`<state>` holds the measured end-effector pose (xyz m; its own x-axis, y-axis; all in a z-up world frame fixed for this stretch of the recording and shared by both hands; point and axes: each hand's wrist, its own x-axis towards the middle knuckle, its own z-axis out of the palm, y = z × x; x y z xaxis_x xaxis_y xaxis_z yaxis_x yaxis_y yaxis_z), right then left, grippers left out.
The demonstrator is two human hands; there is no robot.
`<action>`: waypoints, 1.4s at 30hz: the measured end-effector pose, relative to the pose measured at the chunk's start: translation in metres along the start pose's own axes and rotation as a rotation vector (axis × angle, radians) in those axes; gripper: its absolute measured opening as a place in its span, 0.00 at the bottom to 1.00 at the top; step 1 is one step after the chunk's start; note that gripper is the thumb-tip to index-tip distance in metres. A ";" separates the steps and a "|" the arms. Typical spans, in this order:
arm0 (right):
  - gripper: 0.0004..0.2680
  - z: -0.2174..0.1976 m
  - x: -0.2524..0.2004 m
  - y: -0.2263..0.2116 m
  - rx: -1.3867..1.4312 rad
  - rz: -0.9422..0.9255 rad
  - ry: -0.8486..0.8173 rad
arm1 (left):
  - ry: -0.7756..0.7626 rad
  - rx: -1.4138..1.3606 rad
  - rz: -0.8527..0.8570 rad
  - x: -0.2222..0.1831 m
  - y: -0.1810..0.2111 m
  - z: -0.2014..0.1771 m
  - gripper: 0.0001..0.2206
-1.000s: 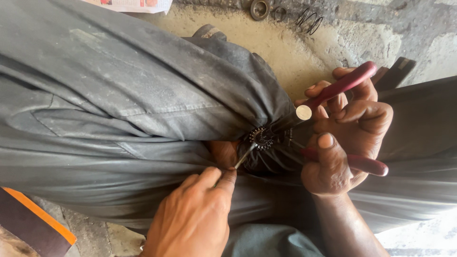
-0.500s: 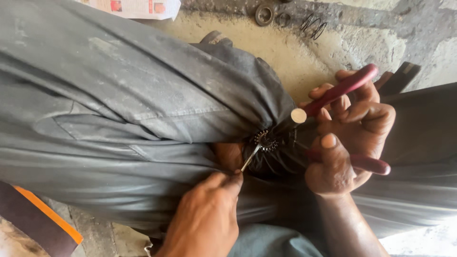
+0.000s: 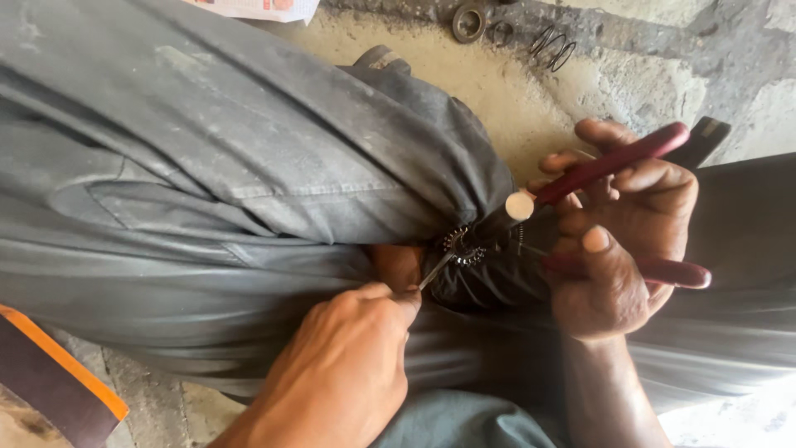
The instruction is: The person sits on the floor and uses pliers and a screwdriver to manipulate a small metal spring and cylindrical component. The person repeatedly compresses and adjusts the spring around the cylinder, occasionally switching tools.
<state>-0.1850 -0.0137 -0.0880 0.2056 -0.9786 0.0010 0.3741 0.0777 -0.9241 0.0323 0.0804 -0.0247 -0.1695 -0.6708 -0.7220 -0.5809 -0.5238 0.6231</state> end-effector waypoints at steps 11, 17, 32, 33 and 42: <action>0.19 0.005 0.012 -0.019 -0.097 0.102 -0.008 | 0.028 -0.055 0.050 0.001 -0.005 -0.001 0.14; 0.22 0.004 0.009 -0.033 -0.181 0.133 -0.033 | 0.001 -0.021 -0.062 0.003 -0.008 0.006 0.16; 0.24 0.010 0.011 -0.042 -0.178 0.179 -0.057 | 0.589 -0.143 0.043 0.083 0.052 -0.033 0.14; 0.24 0.010 0.010 -0.042 -0.180 0.174 -0.058 | 0.602 -0.097 0.018 0.105 0.054 -0.026 0.16; 0.24 0.004 0.011 -0.045 -0.163 0.180 -0.062 | 0.525 -0.344 0.053 0.147 0.081 -0.023 0.07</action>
<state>-0.1960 -0.0268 -0.0447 0.3126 -0.9378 -0.1509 0.1761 0.2133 -0.9610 -0.0216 -0.0728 -0.0732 0.2731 -0.8233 -0.4976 -0.2785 -0.5628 0.7783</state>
